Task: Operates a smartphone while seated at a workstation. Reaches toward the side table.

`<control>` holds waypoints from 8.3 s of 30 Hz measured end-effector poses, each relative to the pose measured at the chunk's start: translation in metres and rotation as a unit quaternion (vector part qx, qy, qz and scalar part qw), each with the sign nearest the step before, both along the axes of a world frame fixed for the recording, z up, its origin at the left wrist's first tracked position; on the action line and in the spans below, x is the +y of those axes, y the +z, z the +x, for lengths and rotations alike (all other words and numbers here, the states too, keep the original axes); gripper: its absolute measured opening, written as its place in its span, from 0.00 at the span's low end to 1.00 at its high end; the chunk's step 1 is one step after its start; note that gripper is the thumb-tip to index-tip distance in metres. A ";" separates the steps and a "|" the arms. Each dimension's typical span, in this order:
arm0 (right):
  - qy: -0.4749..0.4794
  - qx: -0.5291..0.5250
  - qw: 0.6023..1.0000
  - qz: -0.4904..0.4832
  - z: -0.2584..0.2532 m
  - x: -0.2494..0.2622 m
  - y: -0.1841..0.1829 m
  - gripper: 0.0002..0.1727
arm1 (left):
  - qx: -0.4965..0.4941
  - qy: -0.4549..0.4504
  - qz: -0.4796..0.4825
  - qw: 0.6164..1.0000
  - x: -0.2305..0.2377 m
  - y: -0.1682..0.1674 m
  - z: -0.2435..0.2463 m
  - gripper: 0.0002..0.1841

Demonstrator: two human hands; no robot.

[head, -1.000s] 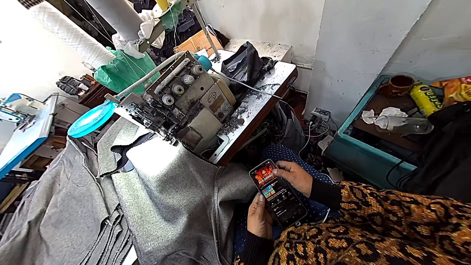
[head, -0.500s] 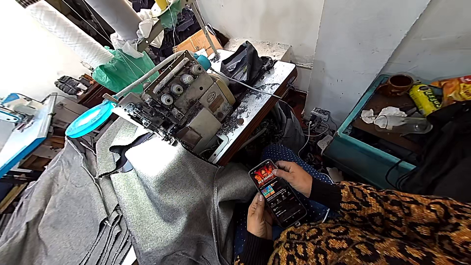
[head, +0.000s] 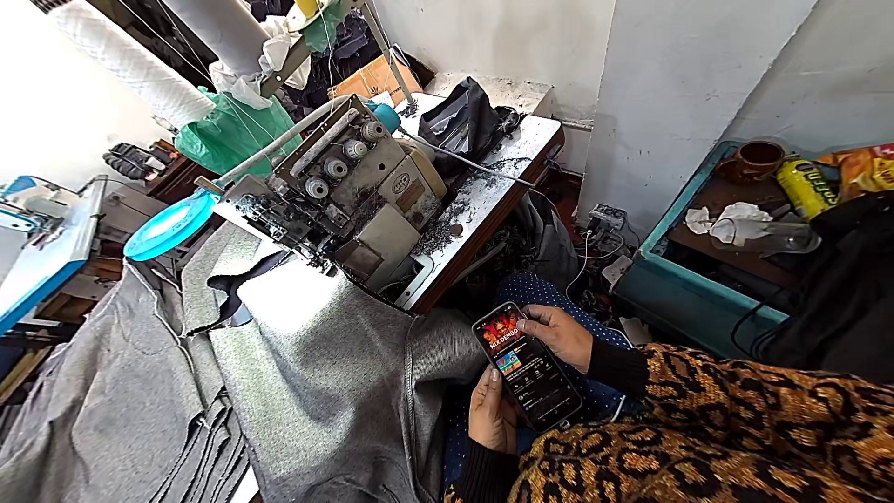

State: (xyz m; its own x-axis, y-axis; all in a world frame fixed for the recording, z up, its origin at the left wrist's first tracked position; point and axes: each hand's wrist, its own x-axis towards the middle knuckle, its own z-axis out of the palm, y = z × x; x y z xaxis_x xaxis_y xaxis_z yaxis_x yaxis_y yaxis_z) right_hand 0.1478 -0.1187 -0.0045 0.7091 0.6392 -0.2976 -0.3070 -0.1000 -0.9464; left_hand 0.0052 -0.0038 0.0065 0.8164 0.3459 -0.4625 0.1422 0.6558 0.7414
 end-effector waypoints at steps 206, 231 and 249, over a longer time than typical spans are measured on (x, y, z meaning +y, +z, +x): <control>0.177 0.103 0.979 0.020 -0.024 -0.043 -0.013 0.22 | 0.023 0.023 -0.005 0.999 0.001 -0.001 0.001 0.20; 0.189 0.131 0.971 0.065 -0.025 -0.049 -0.020 0.36 | 0.029 0.012 -0.006 1.000 0.003 0.000 0.000 0.20; 0.219 0.138 0.964 0.064 -0.024 -0.050 -0.021 0.44 | 0.021 0.018 -0.015 1.000 0.002 -0.001 0.000 0.20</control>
